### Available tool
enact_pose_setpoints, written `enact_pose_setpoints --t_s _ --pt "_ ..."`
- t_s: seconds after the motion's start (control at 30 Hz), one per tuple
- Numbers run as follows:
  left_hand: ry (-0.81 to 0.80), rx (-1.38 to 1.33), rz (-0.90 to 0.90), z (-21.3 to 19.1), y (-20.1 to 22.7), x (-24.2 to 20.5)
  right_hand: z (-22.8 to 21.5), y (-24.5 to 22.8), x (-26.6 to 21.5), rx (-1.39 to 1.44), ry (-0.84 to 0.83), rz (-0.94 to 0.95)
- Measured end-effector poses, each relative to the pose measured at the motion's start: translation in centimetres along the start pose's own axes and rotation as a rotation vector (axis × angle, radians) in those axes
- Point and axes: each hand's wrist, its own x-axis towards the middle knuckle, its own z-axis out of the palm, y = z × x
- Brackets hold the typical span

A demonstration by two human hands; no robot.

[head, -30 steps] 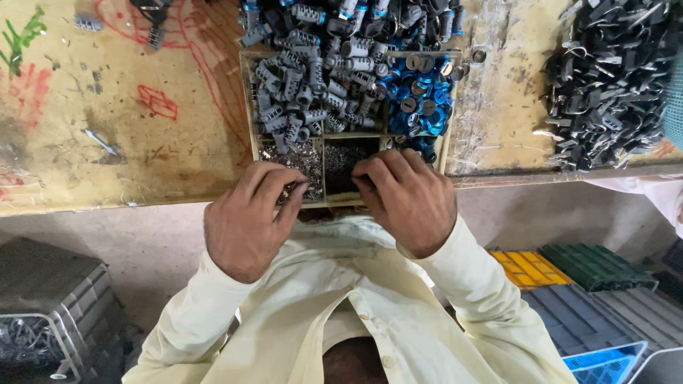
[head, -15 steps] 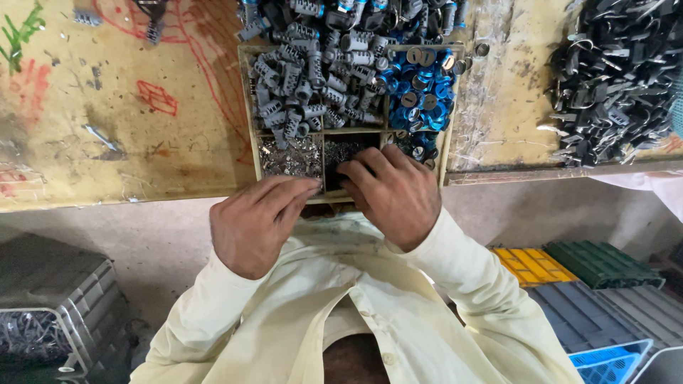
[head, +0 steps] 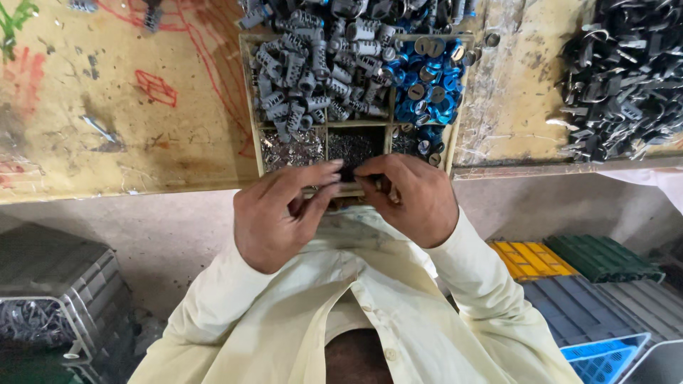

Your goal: The person assembles padlocks by hand, inserting metal pins into lock bodies and attaching blue shrouds. The person handles lock bodies, pins, and shrouds one at a time, then places the assembled units into a compartmentalized wooden tray.

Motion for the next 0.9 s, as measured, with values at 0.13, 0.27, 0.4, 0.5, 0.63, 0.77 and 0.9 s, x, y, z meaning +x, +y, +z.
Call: enact_pose_setpoints --t_s 0.13,0.27,0.4,0.5,0.63,0.77,0.9 --pt "-0.055 -0.163 0.075 0.6 -0.2 1.0 0.5 1.1 -1.7 0.167 -0.002 0.255" --pt "-0.142 -0.290 -0.027 0.8 -0.2 1.4 1.1 2.2 -3.1 0.397 0.056 0.354" --pt "-0.247 -0.369 -0.200 1.3 -0.2 1.4 1.0 3.1 -4.0 0.801 0.017 0.372" --pt "-0.266 -0.502 -0.242 2.2 -0.2 1.3 0.7 3.2 -4.5 0.991 0.003 0.443" --pt "-0.308 -0.779 -0.377 2.9 -0.3 0.8 0.4 3.2 -4.7 1.083 -0.016 0.477" --pt "-0.322 -0.846 -0.421 2.9 -0.5 0.6 0.4 3.0 -4.3 1.085 -0.044 0.462" --pt "-0.322 -0.761 -0.442 2.9 -0.7 0.5 0.3 2.7 -4.0 1.052 -0.034 0.446"
